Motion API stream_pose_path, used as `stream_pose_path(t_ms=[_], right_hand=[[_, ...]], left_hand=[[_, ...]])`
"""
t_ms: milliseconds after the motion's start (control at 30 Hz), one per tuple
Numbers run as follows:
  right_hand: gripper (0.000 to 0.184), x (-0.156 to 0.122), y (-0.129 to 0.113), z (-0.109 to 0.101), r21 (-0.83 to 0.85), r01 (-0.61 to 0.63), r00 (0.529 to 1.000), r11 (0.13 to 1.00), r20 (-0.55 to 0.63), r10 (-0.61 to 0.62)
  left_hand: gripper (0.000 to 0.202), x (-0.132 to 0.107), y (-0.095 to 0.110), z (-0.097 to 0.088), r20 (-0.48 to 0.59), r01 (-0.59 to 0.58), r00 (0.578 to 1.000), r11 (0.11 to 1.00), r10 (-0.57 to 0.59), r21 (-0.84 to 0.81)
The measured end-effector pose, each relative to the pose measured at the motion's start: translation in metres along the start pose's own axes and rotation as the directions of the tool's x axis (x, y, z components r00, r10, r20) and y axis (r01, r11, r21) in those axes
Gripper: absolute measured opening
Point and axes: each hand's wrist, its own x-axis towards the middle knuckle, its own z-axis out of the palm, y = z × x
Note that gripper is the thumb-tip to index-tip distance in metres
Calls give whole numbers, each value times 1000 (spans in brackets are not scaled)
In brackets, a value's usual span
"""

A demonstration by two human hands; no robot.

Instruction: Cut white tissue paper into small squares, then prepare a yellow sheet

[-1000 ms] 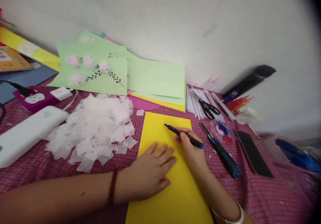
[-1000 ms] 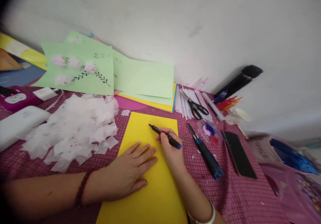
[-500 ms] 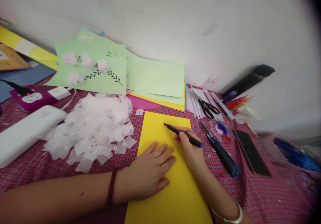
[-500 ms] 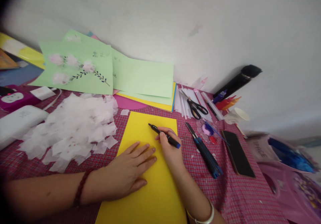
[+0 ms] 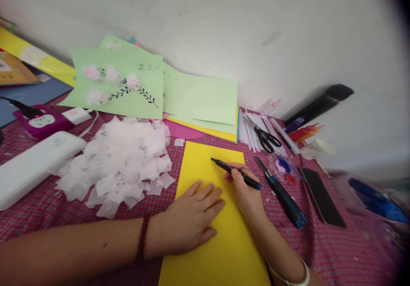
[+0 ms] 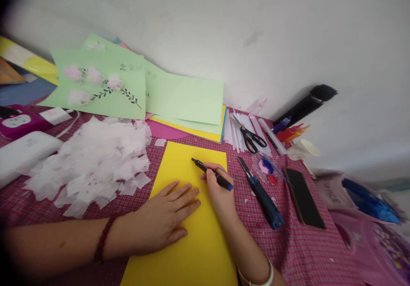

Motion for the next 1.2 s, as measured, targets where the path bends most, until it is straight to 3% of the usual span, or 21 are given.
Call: stream_pose_path(t_ms=[700,1200], right_hand=[[15,-1,1,-1,38,-66,997,997,-43,67],[16,-3,7,-2,-11,-23,999,1000,-29,23]], left_hand=[[57,-1,1,0,18,-3,1000,1000,3,-1],[57,0,-1,0,19,-4,1000,1000,4,3]])
